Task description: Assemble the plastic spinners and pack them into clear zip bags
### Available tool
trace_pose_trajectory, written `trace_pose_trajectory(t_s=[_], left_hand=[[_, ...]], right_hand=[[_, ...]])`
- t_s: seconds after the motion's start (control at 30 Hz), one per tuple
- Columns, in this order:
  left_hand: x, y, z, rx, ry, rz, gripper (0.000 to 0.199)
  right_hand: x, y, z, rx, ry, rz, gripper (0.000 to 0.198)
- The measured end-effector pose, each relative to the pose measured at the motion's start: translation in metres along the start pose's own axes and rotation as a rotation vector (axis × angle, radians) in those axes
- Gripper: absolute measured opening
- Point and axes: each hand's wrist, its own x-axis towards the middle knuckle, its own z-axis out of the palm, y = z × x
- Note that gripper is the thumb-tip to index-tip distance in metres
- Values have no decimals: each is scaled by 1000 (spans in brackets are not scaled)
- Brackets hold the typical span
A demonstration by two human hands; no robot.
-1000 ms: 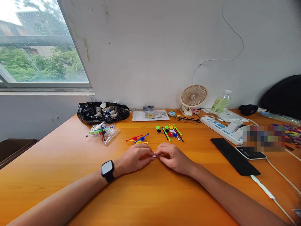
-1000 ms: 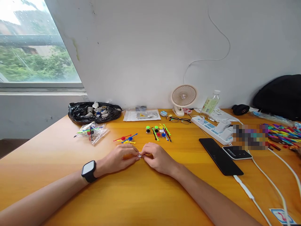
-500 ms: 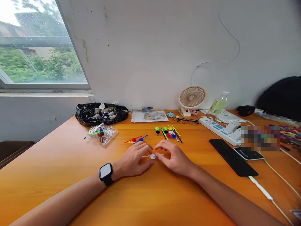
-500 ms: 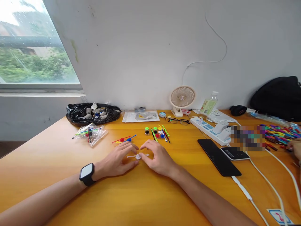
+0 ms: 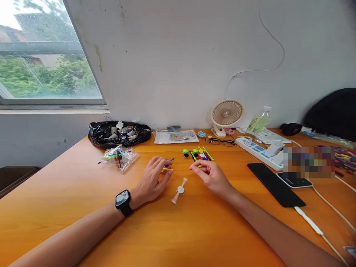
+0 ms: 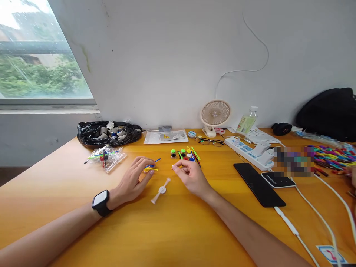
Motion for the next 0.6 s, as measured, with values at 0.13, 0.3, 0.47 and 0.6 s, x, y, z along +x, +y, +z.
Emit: trace_pose_trajectory(t_s=[0.13,0.3,0.47,0.6], left_hand=[[2,-7,0,51,0,-20,17],[2,-9,-2,73,14,-33,16],[0,-8,1,70,46,-16,14],[7,-8,-14,105,183,18,14]], right_hand=[[9,17,-10,-87,84,-20,42],[9,21,-12,-338,192,-29,33],[2,15,-6,-538,259,-56,28],[0,1,-8,-491,281,-168,31]])
